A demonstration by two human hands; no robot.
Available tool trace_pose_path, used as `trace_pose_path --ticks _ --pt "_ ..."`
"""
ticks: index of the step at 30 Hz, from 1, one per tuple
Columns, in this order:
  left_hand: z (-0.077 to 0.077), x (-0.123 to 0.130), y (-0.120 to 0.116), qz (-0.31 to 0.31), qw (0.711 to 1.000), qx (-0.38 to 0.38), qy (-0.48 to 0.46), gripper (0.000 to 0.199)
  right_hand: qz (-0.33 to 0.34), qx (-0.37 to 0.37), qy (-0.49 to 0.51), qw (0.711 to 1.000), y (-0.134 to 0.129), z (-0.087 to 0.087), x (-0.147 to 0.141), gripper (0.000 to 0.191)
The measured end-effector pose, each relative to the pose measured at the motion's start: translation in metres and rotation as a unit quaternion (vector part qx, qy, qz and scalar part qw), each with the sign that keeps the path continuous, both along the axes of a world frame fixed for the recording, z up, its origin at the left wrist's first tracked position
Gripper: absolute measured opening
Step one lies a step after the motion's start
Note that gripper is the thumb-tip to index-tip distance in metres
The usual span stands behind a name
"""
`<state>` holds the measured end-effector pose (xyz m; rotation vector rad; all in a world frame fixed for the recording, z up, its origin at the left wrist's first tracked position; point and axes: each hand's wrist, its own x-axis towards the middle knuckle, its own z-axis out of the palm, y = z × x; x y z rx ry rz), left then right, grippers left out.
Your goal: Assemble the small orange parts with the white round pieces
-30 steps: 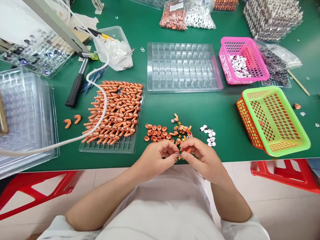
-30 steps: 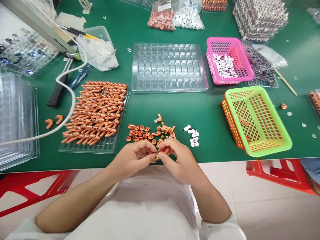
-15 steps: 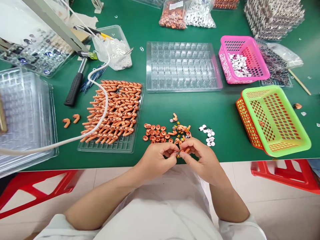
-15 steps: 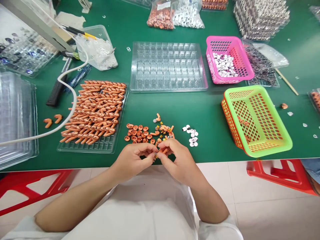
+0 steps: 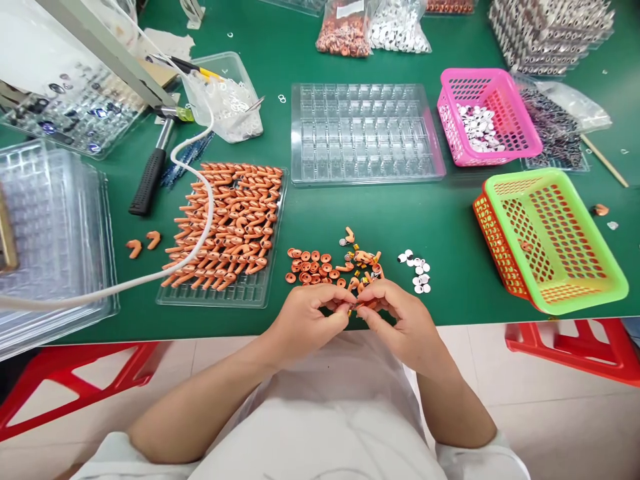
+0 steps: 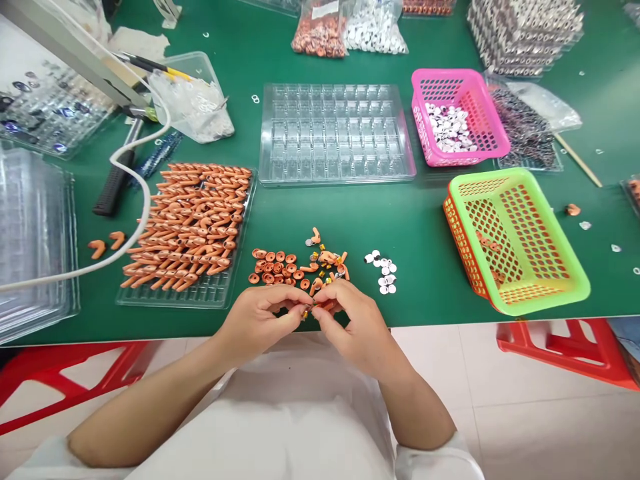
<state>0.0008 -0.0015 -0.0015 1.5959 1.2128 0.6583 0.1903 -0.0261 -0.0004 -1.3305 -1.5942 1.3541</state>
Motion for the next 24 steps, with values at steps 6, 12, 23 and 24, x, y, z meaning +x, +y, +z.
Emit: trace_pose_path --ticks 6,12,23,24 --pt "0.003 0.001 0.002 0.021 1.000 -0.012 -0.017 0.017 0.009 0.053 -0.002 0.999 -0.007 -0.001 0.002 0.021" --pt "0.008 0.004 0.002 -0.011 0.983 -0.142 -0.119 0.017 -0.028 0.081 -0.030 0.996 -0.012 0.000 0.005 0.022" --pt "0.013 0.003 -0.002 -0.016 0.978 -0.177 -0.105 0.017 -0.038 0.048 0.026 0.998 -0.014 -0.003 0.008 0.017" --pt "0.013 0.003 -0.002 -0.016 0.980 -0.172 -0.101 0.017 -0.035 0.061 0.022 0.997 -0.014 -0.003 0.008 0.016"
